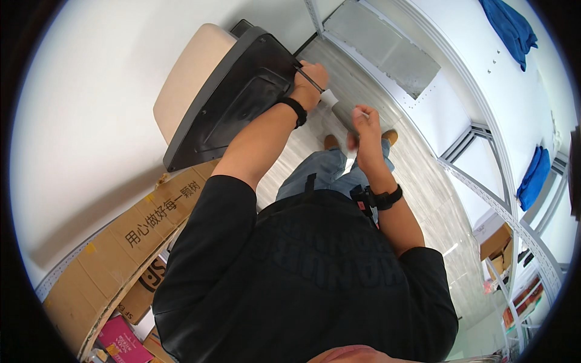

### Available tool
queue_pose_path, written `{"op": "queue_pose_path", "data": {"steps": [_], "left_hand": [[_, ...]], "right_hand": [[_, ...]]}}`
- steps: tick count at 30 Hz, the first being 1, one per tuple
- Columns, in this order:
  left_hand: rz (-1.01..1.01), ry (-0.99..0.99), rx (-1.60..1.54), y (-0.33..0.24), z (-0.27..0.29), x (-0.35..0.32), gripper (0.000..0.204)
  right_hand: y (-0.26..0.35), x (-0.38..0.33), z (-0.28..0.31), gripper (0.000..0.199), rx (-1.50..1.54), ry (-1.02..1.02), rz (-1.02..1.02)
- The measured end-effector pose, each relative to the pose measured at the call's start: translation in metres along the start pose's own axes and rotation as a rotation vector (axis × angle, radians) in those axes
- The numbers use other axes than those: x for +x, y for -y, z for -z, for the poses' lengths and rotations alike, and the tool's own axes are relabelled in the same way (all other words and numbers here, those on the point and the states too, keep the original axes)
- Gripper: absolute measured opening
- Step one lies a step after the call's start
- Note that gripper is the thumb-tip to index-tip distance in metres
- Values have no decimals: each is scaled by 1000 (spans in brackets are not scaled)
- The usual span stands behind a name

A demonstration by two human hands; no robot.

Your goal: The person uses a screwdriver to remove screws from the back panel of a beige and black electronic device, then detaches the panel to expose the internal components. The person continues to remove additional screws from the device's chassis.

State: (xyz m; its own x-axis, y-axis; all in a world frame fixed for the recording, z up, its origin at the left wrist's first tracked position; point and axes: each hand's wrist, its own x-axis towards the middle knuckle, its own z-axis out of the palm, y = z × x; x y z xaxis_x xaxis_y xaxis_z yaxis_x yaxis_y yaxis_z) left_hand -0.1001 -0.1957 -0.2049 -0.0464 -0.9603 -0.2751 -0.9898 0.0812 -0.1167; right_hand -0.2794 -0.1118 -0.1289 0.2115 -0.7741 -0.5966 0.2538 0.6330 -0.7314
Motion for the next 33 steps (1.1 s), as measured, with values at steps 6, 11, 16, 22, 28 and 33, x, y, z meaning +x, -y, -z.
{"op": "queue_pose_path", "data": {"steps": [6,11,16,22,28,33], "left_hand": [[-42,-4,116,-1,2,-2,18],[2,3,109,-2,4,-3,20],[5,43,80,-2,6,-1,20],[62,15,79,-3,-3,2,19],[45,14,46,-1,0,2,20],[55,23,11,0,-3,4,21]], "right_hand": [[-9,-10,-13,34,-233,-96,252],[-5,4,3,36,117,158,-80],[-13,-1,-7,37,-210,17,114],[-5,3,-9,37,-75,9,36],[-3,6,-4,36,-67,147,-35],[1,3,-7,34,-207,12,74]]}}
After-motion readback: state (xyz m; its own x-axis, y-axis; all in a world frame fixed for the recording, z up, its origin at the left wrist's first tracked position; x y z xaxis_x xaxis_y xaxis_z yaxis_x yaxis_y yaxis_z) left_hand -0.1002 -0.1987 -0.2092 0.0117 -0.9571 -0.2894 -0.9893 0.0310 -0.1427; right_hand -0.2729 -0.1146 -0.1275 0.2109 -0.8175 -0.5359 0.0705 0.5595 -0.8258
